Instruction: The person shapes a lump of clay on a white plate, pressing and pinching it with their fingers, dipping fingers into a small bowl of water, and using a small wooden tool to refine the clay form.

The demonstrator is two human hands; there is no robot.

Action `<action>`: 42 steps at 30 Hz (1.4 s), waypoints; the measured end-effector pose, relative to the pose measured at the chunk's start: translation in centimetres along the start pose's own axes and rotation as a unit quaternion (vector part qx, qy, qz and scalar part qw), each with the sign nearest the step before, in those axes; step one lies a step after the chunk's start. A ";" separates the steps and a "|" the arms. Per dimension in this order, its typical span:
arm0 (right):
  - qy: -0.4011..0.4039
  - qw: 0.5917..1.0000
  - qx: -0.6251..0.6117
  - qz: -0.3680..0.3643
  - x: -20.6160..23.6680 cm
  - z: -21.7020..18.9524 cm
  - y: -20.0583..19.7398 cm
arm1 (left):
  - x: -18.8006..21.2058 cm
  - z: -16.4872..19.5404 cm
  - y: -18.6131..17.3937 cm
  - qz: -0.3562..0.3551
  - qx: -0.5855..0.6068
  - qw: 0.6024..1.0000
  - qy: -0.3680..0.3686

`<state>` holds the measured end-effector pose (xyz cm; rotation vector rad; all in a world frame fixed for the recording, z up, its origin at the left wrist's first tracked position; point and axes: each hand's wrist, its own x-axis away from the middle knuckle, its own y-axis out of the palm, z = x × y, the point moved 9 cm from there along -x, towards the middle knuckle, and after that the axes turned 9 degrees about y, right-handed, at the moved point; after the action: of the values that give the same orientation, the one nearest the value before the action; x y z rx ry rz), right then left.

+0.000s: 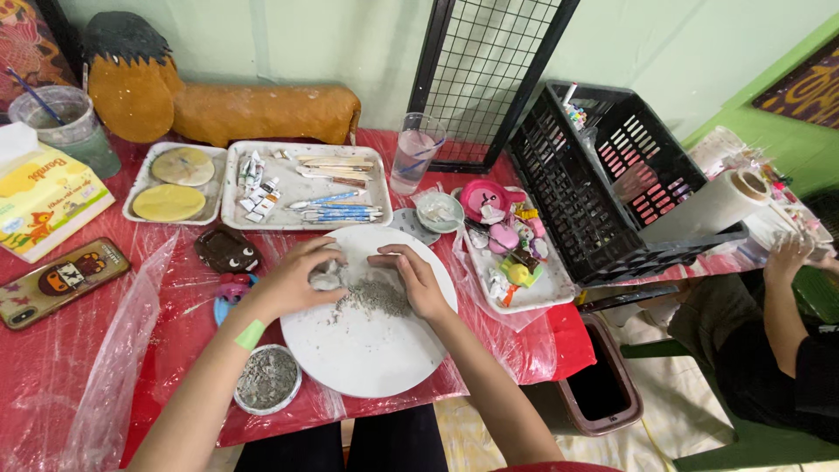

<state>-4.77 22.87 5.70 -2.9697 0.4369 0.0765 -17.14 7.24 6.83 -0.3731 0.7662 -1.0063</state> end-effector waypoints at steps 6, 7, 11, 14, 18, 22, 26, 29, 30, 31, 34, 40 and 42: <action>0.045 0.966 0.226 0.114 -0.3 -1.0 -0.4 | -1.5 -2.9 -0.9 0.056 0.088 0.990 -0.096; 0.075 0.956 0.252 0.130 0.3 -0.7 -0.3 | -1.6 -3.2 -0.7 0.045 0.051 0.989 -0.128; -0.019 0.955 0.265 0.132 3.4 -2.4 1.4 | -3.4 0.3 0.0 0.066 0.032 0.997 0.020; 0.035 0.969 0.205 0.133 3.8 -1.3 0.7 | -2.6 1.7 0.5 0.011 -0.029 0.998 0.049; 0.031 0.971 0.206 0.114 2.8 -1.4 0.2 | -0.7 3.6 0.4 0.018 -0.123 0.990 0.066; 0.034 0.972 0.212 0.098 1.3 -1.6 -0.7 | -0.2 2.4 -0.8 0.088 -0.045 0.995 0.015; -0.067 0.967 0.240 0.051 0.8 -2.8 0.2 | -1.6 0.2 -2.1 0.143 0.069 0.987 -0.016; -0.046 0.957 0.285 0.021 0.0 -2.1 0.4 | -4.3 0.1 -1.8 0.125 0.125 0.984 -0.027; -0.034 0.958 0.284 0.021 -0.1 -2.0 0.4 | -5.4 0.1 -1.1 0.114 0.130 0.984 -0.048; -0.023 0.959 0.283 0.022 -0.3 -1.8 0.6 | -6.2 0.1 -0.4 0.104 0.134 0.983 -0.069; 0.062 0.967 0.169 0.180 1.0 -0.1 -1.6 | -8.1 3.7 1.4 0.055 0.069 0.995 0.054; 0.055 0.965 0.184 0.180 3.4 0.5 -1.5 | -9.1 3.9 3.8 0.053 0.240 0.968 0.051; 0.003 0.976 0.189 0.104 2.0 -0.5 -1.1 | -7.7 2.4 3.6 0.073 0.239 0.968 -0.013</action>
<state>-2.50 23.33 6.15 -2.5445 0.6793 0.0039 -15.57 15.56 9.43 0.0873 0.4958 -1.0080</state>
